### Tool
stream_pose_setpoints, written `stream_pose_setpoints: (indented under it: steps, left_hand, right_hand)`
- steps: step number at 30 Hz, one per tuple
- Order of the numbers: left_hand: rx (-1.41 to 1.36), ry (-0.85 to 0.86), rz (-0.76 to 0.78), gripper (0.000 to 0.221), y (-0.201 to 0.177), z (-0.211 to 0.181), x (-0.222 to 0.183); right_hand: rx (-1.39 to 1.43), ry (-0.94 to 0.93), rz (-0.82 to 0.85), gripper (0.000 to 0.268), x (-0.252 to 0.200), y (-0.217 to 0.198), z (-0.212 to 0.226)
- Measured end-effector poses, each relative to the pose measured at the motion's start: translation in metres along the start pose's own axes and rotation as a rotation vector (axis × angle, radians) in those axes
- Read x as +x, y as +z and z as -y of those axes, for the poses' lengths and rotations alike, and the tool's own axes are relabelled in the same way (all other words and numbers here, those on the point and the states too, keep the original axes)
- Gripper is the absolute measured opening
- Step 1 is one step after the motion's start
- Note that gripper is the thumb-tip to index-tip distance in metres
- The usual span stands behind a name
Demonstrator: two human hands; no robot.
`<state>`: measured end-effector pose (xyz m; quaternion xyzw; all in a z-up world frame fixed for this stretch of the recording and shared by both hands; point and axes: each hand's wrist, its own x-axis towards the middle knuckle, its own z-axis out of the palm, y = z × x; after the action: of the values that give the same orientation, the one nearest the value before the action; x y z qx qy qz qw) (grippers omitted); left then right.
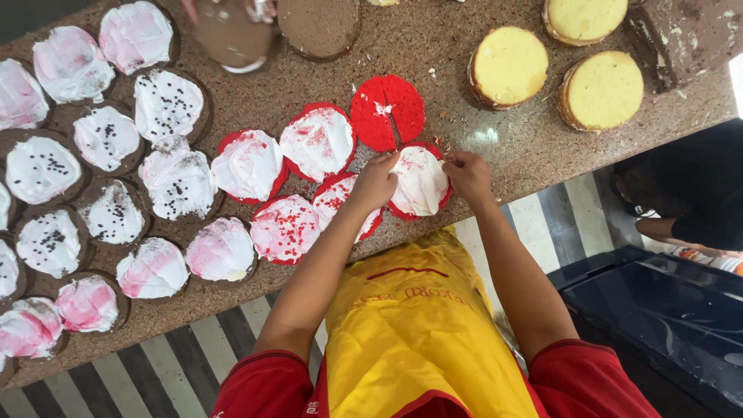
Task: The person assembles round frosted cake sandwiches on a bakery worktable. They pick up a plain cake round, place it frosting-side down onto a frosted half, and press it gently to form a filled sandwich cake, working through rows of yellow, chocolate, and red velvet cakes one at a time.
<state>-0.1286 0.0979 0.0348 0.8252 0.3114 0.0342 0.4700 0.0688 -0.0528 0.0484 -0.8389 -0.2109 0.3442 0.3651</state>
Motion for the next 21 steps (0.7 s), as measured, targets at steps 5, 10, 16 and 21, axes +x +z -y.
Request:
stream_pose_setpoints:
  steps: [5, 10, 16, 21]
  left_hand:
    - [0.159, 0.089, -0.039, 0.056, -0.007, -0.012, -0.006]
    - [0.195, 0.157, 0.019, 0.06, 0.005, -0.02, 0.007]
    - [0.227, -0.012, -0.003, 0.055, -0.029, -0.035, 0.043]
    - [0.338, -0.15, -0.362, 0.08, -0.046, 0.007, 0.127]
  right_hand:
    - [-0.141, -0.332, -0.068, 0.025, 0.016, 0.007, -0.004]
    - [-0.254, -0.497, -0.117, 0.015, 0.031, 0.016, -0.007]
    - [-0.263, -0.567, -0.114, 0.012, 0.047, 0.017, 0.051]
    - [-0.04, -0.322, 0.014, 0.031, 0.122, 0.062, 0.043]
